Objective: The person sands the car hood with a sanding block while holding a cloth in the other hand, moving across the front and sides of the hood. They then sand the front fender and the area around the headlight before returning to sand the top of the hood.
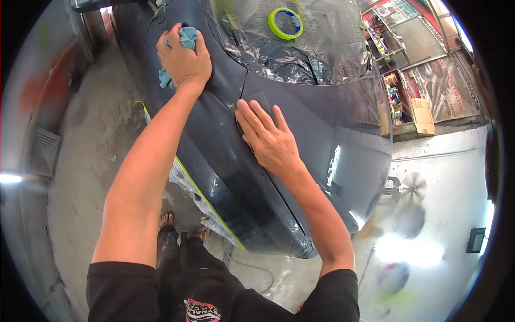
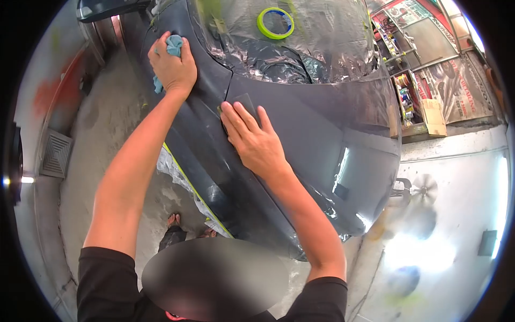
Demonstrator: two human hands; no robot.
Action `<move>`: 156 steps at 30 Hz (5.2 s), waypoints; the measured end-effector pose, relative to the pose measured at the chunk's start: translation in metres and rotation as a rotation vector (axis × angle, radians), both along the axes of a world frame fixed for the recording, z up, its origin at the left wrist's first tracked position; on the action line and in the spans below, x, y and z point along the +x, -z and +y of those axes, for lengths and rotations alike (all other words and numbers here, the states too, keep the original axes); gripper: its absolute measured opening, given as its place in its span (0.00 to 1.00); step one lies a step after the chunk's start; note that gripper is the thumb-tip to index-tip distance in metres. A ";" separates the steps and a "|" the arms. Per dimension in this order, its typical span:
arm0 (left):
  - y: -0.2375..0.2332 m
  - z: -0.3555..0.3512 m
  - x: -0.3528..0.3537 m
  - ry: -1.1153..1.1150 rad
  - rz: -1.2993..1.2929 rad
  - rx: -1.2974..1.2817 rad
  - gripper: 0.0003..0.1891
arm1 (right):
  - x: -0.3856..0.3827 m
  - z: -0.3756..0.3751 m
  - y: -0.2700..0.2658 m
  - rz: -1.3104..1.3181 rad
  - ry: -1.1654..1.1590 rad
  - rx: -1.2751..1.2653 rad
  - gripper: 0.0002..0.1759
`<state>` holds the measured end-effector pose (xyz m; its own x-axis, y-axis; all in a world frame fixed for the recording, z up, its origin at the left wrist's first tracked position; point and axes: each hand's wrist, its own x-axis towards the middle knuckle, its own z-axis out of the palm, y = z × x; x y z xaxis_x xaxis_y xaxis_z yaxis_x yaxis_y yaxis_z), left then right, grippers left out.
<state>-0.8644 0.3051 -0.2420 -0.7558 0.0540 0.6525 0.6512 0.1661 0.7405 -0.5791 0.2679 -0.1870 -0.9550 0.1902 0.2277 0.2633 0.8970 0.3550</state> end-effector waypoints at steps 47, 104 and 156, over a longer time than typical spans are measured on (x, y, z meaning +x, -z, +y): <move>0.000 -0.003 -0.004 0.067 -0.036 -0.039 0.29 | 0.004 -0.046 0.029 0.078 0.207 -0.340 0.41; 0.002 -0.011 -0.001 0.067 -0.030 -0.059 0.28 | -0.057 -0.021 0.015 0.449 0.329 -0.430 0.36; 0.000 -0.006 -0.005 0.080 -0.036 -0.064 0.29 | 0.045 0.003 0.011 0.006 0.014 -0.215 0.43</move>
